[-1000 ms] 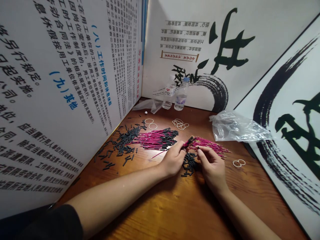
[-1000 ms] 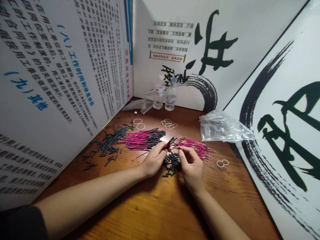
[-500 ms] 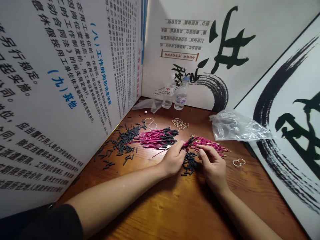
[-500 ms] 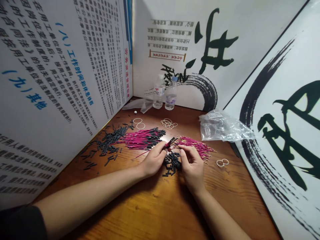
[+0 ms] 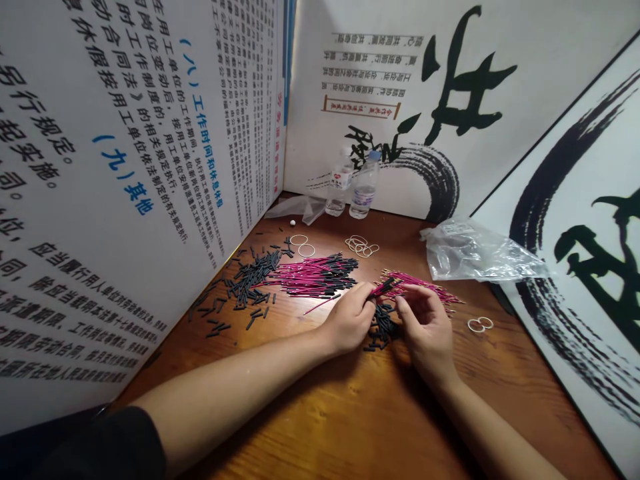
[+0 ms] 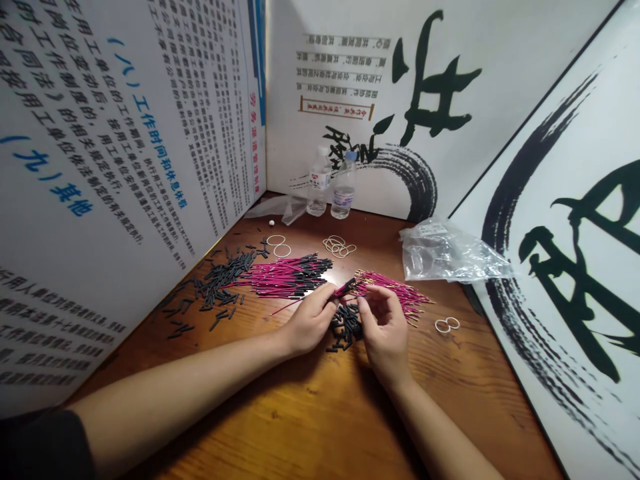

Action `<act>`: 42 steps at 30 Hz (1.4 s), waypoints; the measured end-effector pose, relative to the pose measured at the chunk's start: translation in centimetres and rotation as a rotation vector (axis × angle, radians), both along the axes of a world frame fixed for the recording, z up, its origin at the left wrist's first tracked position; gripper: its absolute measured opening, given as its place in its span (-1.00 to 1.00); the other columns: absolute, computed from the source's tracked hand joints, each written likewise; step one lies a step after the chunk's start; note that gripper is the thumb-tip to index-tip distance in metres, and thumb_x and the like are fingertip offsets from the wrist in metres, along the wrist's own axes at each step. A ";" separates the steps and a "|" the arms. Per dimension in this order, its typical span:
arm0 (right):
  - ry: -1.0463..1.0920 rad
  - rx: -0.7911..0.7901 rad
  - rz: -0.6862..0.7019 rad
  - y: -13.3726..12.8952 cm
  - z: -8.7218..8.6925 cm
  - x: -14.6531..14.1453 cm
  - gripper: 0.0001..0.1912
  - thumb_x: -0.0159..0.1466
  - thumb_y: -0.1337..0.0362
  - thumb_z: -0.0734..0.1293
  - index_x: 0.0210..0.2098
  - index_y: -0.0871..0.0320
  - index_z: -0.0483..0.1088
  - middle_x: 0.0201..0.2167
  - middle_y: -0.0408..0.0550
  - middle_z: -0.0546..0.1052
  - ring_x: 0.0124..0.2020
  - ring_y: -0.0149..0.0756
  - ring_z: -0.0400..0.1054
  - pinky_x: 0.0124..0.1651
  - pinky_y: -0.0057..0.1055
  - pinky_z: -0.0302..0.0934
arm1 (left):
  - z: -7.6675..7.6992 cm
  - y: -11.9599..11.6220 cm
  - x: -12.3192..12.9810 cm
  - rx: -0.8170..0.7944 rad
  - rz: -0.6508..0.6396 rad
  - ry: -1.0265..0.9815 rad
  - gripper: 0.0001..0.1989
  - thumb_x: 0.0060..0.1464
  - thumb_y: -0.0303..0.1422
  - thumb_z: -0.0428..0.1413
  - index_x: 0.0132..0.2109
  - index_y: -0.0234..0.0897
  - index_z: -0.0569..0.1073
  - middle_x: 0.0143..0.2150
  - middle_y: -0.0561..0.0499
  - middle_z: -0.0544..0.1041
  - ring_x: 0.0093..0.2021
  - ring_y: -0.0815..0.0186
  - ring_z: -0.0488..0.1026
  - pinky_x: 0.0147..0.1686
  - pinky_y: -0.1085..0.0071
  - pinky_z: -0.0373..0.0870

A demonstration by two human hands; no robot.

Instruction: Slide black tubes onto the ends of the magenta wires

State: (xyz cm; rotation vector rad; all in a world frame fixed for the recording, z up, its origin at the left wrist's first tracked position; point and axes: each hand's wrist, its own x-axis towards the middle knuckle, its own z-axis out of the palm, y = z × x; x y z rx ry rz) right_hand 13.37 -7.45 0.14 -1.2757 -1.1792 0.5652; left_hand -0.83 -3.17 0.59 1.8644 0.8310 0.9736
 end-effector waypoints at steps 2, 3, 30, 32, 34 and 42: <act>0.035 -0.006 -0.013 0.1 0.0 -0.1 -0.74 0.16 0.13 0.41 -0.24 0.10 0.37 -0.36 -0.12 0.47 -0.33 -0.32 0.38 -0.23 -0.37 0.32 | 0.1 0.0 0.0 0.002 -0.010 -0.014 -0.83 0.18 -0.49 -0.14 -0.23 -0.28 0.33 -0.26 0.00 0.39 -0.23 0.32 0.29 -0.17 0.41 0.22; 0.040 -0.012 -0.013 0.1 0.0 -0.1 -0.74 0.14 0.12 0.42 -0.26 0.11 0.36 -0.38 -0.12 0.47 -0.34 -0.33 0.38 -0.25 -0.37 0.32 | 0.1 -0.1 0.0 0.006 -0.015 -0.020 -0.82 0.18 -0.49 -0.14 -0.21 -0.29 0.34 -0.25 -0.01 0.40 -0.22 0.32 0.30 -0.15 0.40 0.23; 0.023 -0.049 0.050 0.1 -0.1 0.0 -0.74 0.13 0.12 0.43 -0.28 0.12 0.37 -0.39 -0.10 0.47 -0.37 -0.33 0.36 -0.32 -0.40 0.30 | 0.1 -0.1 0.0 0.005 -0.035 -0.035 -0.79 0.21 -0.44 -0.12 -0.14 -0.31 0.40 -0.19 -0.06 0.44 -0.15 0.29 0.35 -0.08 0.40 0.26; 0.028 -0.047 0.052 0.1 -0.1 0.0 -0.73 0.13 0.13 0.43 -0.27 0.12 0.36 -0.39 -0.11 0.46 -0.37 -0.34 0.36 -0.31 -0.41 0.29 | 0.2 -0.1 0.0 0.006 -0.033 -0.035 -0.78 0.22 -0.42 -0.13 -0.14 -0.31 0.40 -0.20 -0.05 0.44 -0.16 0.29 0.34 -0.09 0.40 0.26; 0.035 -0.044 0.050 0.2 -0.2 0.0 -0.71 0.14 0.13 0.43 -0.23 0.11 0.35 -0.37 -0.12 0.45 -0.35 -0.34 0.36 -0.28 -0.40 0.30 | 0.2 -0.2 0.0 -0.003 -0.032 -0.038 -0.78 0.23 -0.41 -0.14 -0.15 -0.31 0.39 -0.20 -0.05 0.44 -0.17 0.30 0.34 -0.10 0.40 0.26; 0.020 -0.058 0.073 0.2 0.0 0.0 -0.72 0.15 0.10 0.41 -0.26 0.09 0.32 -0.42 -0.13 0.44 -0.39 -0.33 0.36 -0.32 -0.40 0.30 | 0.2 0.0 0.0 -0.105 0.007 -0.050 -0.83 0.21 -0.40 -0.13 -0.25 -0.29 0.34 -0.25 0.00 0.42 -0.21 0.32 0.32 -0.15 0.41 0.25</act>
